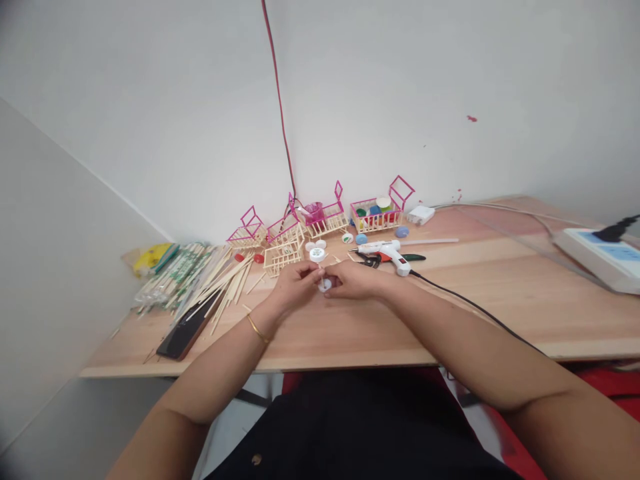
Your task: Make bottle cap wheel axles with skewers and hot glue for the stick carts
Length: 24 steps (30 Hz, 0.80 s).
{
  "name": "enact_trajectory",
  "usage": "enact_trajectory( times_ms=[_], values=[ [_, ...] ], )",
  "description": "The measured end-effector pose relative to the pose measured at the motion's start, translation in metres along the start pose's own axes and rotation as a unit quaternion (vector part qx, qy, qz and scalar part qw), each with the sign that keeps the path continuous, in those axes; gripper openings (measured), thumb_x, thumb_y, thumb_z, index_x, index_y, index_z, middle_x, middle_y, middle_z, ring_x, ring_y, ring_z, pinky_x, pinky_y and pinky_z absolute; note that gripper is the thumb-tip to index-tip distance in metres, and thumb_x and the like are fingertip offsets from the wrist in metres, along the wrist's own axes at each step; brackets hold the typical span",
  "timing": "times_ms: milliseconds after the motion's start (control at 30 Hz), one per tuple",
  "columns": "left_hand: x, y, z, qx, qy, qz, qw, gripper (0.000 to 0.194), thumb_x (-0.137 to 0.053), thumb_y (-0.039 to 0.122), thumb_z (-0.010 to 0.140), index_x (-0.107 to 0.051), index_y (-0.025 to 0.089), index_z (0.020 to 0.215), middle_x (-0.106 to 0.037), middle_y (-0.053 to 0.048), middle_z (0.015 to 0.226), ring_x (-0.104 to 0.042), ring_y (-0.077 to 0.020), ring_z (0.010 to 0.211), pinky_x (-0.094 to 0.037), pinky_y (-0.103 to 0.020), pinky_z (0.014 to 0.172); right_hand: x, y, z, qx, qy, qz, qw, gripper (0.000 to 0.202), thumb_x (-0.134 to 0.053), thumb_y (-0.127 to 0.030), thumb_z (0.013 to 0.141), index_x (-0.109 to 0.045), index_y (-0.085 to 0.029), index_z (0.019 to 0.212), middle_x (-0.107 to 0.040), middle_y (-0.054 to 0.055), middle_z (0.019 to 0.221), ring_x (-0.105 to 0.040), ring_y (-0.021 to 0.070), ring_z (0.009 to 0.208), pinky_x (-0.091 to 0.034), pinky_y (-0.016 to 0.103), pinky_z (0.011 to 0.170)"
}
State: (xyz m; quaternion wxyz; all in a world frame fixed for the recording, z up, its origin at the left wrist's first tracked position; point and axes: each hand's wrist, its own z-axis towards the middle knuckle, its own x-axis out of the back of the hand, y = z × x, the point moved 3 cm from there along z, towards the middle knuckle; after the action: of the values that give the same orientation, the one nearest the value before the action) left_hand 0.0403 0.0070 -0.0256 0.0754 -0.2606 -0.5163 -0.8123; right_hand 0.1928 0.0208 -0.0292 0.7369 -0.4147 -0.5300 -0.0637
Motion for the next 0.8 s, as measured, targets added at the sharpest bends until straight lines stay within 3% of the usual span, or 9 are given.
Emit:
enact_trajectory(
  times_ms=[800],
  values=[
    [0.0007, -0.0062, 0.0015, 0.003, 0.003, 0.005, 1.0, 0.014, -0.061, 0.028, 0.077, -0.066, 0.015, 0.074, -0.064, -0.001, 0.069, -0.055, -0.0119, 0.066, -0.041, -0.022, 0.063, 0.0014, 0.0008, 0.0003, -0.006, 0.021, 0.005, 1.0, 0.019, -0.061, -0.033, 0.074, -0.058, -0.018, 0.084, -0.06, 0.001, 0.069, -0.053, 0.0146, 0.061, -0.035, 0.024, 0.054]
  ],
)
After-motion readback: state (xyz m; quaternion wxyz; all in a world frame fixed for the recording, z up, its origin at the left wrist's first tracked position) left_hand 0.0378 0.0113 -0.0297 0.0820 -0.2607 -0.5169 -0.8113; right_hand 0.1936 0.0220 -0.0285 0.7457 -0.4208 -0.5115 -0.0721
